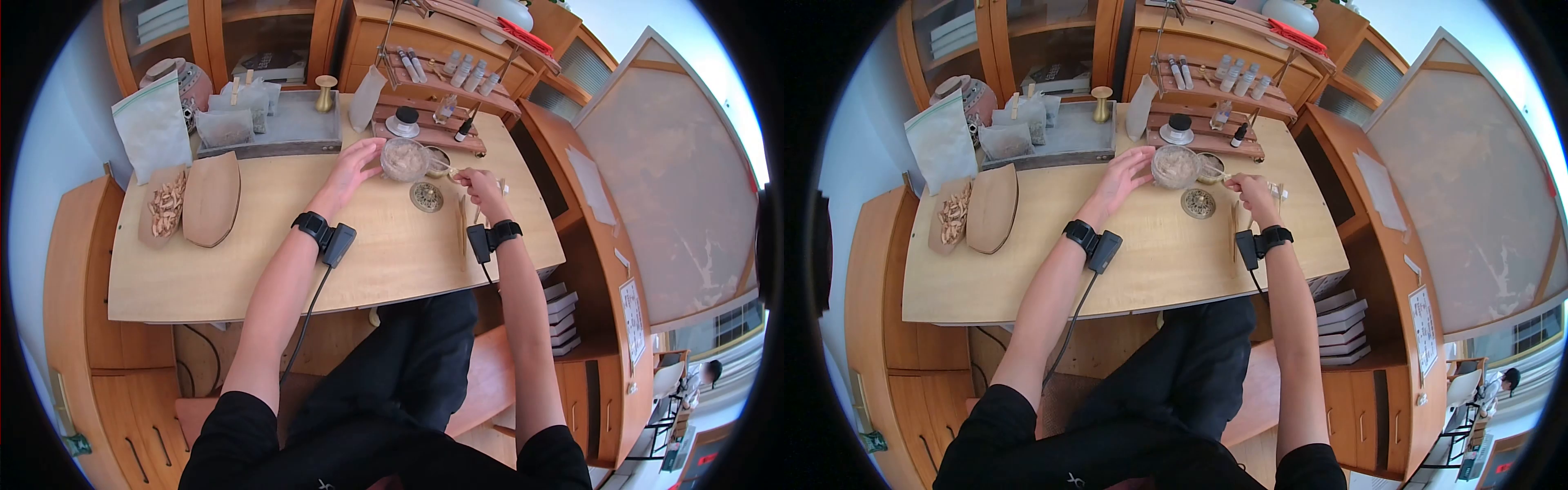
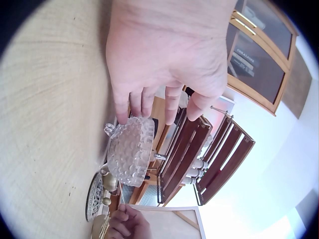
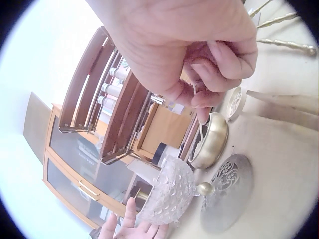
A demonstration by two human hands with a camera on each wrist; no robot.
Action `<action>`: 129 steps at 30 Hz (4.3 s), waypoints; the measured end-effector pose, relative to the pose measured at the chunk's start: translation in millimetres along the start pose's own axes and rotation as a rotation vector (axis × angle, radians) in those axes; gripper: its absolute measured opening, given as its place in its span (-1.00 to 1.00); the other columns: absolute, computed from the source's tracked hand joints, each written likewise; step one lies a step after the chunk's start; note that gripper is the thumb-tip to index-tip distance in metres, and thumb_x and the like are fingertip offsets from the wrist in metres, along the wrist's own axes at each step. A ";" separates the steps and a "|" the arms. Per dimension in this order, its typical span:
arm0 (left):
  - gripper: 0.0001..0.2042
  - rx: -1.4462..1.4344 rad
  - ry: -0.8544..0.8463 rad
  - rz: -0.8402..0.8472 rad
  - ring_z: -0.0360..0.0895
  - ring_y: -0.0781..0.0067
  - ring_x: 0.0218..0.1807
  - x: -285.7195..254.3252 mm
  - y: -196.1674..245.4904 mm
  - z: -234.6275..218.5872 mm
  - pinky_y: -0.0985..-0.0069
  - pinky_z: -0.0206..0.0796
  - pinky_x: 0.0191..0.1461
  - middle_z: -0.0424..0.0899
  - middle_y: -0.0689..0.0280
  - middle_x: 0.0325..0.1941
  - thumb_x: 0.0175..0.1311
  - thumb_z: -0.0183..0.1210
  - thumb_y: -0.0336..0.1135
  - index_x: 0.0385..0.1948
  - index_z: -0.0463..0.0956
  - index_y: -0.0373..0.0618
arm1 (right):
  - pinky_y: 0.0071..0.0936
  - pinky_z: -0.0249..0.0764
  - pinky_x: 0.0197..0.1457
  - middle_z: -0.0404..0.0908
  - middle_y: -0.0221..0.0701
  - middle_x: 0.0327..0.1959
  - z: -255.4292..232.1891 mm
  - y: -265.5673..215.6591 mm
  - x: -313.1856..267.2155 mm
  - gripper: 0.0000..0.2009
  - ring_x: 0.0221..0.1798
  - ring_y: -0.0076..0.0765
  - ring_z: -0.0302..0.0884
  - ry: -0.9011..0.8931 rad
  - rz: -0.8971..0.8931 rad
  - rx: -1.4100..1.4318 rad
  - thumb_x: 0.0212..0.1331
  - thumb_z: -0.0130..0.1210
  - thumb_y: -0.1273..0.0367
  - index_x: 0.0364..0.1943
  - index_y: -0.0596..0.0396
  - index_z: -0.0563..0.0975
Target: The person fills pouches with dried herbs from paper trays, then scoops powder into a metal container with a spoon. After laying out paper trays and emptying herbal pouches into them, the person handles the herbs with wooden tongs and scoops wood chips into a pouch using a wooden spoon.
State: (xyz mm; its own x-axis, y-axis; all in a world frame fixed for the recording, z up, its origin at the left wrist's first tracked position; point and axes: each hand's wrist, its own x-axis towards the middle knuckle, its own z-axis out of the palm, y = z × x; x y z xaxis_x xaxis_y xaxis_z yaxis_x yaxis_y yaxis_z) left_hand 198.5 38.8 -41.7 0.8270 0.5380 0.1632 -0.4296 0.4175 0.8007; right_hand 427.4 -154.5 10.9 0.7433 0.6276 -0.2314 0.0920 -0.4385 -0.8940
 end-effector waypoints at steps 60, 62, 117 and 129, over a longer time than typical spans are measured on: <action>-0.67 0.013 0.005 -0.015 0.33 0.42 0.30 0.3 2.0 2.7 0.31 0.23 0.32 0.51 0.31 0.19 0.37 0.09 -0.19 0.08 0.49 -0.10 | -0.19 0.52 -0.23 0.63 -0.01 -0.45 -6.5 1.2 4.1 -0.73 -0.36 0.07 0.63 0.330 -0.519 -0.823 0.08 0.02 0.26 -0.37 0.09 0.70; -0.67 0.015 0.006 -0.018 0.33 0.42 0.31 0.2 2.1 1.9 0.32 0.23 0.32 0.50 0.31 0.19 0.37 0.09 -0.18 0.08 0.49 -0.10 | -0.20 0.51 -0.24 0.64 -0.03 -0.45 -4.3 8.4 17.1 -0.73 -0.38 0.03 0.63 0.278 -0.497 -0.758 0.07 0.04 0.26 -0.38 0.10 0.70; -0.65 -0.004 -0.001 -0.015 0.33 0.44 0.30 0.1 1.6 1.5 0.32 0.22 0.32 0.51 0.33 0.19 0.35 0.12 -0.16 0.09 0.48 -0.08 | -0.12 0.52 -0.31 0.59 -0.07 -0.54 44.8 -46.3 -71.7 -0.82 -0.43 0.14 0.58 0.155 -0.793 -0.754 0.11 0.08 0.31 -0.45 0.10 0.64; -0.66 -0.012 0.004 -0.013 0.35 0.43 0.29 1.0 -0.2 -0.2 0.31 0.23 0.32 0.51 0.32 0.18 0.35 0.12 -0.19 0.09 0.47 -0.11 | -0.08 0.53 -0.29 0.63 -0.09 -0.49 46.4 -46.9 -72.1 -0.81 -0.41 0.13 0.60 0.142 -0.734 -0.757 0.11 0.09 0.29 -0.43 0.08 0.65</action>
State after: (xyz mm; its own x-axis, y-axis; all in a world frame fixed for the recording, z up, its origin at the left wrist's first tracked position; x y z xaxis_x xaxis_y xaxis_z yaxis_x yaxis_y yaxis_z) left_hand 199.4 39.4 -41.8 0.8312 0.5352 0.1508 -0.4234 0.4335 0.7955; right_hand 338.8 -149.4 51.7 0.4045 0.8415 0.3582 0.9010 -0.2995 -0.3139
